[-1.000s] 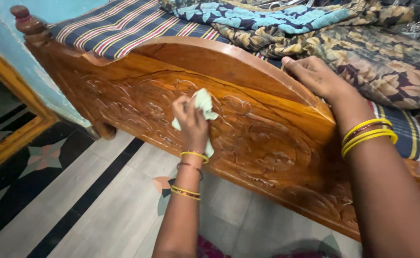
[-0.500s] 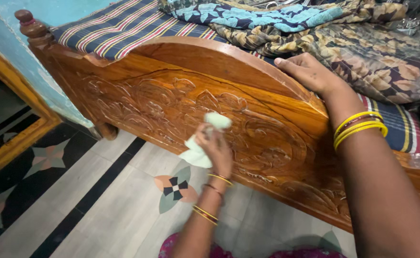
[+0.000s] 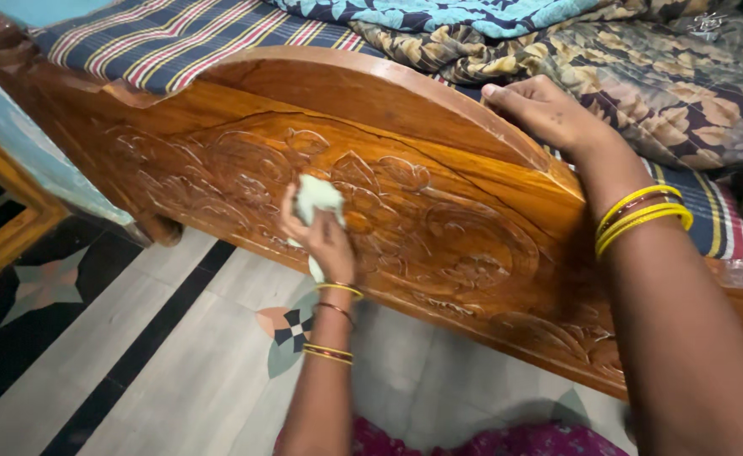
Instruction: The person sits on the floor and wipes the carved wooden footboard of a bed with a light green cloth. They repeatedly rub the surface and crevices of the wood, moving along the length of the frame.
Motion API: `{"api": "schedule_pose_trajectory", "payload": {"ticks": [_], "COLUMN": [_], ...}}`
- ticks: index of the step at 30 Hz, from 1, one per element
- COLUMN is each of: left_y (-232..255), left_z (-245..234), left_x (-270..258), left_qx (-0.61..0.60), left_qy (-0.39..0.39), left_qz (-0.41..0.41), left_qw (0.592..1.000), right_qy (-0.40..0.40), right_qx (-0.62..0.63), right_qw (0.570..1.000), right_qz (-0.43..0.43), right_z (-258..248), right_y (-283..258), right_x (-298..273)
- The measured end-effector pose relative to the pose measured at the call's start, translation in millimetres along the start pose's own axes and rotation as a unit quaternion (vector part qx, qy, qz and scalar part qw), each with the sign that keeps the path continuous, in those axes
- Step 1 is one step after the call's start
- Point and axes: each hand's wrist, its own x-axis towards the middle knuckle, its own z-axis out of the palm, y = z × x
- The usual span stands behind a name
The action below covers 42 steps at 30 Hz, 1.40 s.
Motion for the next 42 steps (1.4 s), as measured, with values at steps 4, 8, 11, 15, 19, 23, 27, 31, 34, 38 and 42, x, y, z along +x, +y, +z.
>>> {"api": "schedule_pose_trajectory", "payload": {"ticks": [4,8,11,15,19,23,27,31,34,38,42], "left_y": [4,46,64,59,32,28,37,38,29,27,30], "left_z": [15,19,-1,-21,-43,-35,-17,-21,-36,-48,-42], "left_x": [4,-35,-37,-6,36,35,4,0,23,49,36], "left_qx": [-0.120,-0.144,-0.051,0.068,0.079,-0.023,-0.022,0.036,0.105,0.160,0.102], "left_qy": [0.056,-0.038,-0.126,-0.125,-0.053,-0.027,-0.054,-0.103,-0.125,-0.084,-0.120], "left_qz": [-0.132,-0.007,0.136,0.155,0.043,0.023,0.078,0.161,0.180,0.081,0.156], "left_qw": [0.982,0.989,0.981,0.978,0.995,0.999,0.995,0.981,0.970,0.980,0.975], "right_qy": [0.002,0.003,0.011,0.096,0.172,0.160,0.151,0.151,0.148,0.135,0.137], "right_qx": [-0.021,-0.013,-0.024,-0.080,-0.094,-0.064,-0.069,-0.086,-0.063,0.005,0.005], "right_qw": [1.000,1.000,1.000,0.990,0.960,0.951,0.959,0.966,0.964,0.970,0.972], "right_qz": [0.016,0.000,-0.016,-0.063,-0.201,-0.257,-0.231,-0.192,-0.212,-0.201,-0.189], "right_z": [-1,-1,0,3,7,10,9,6,4,3,2], "right_y": [0,0,-1,-21,-48,-67,-65,-52,-42,-33,-32], "right_x": [3,0,-5,-24,-55,-59,-54,-46,-44,-43,-37]}}
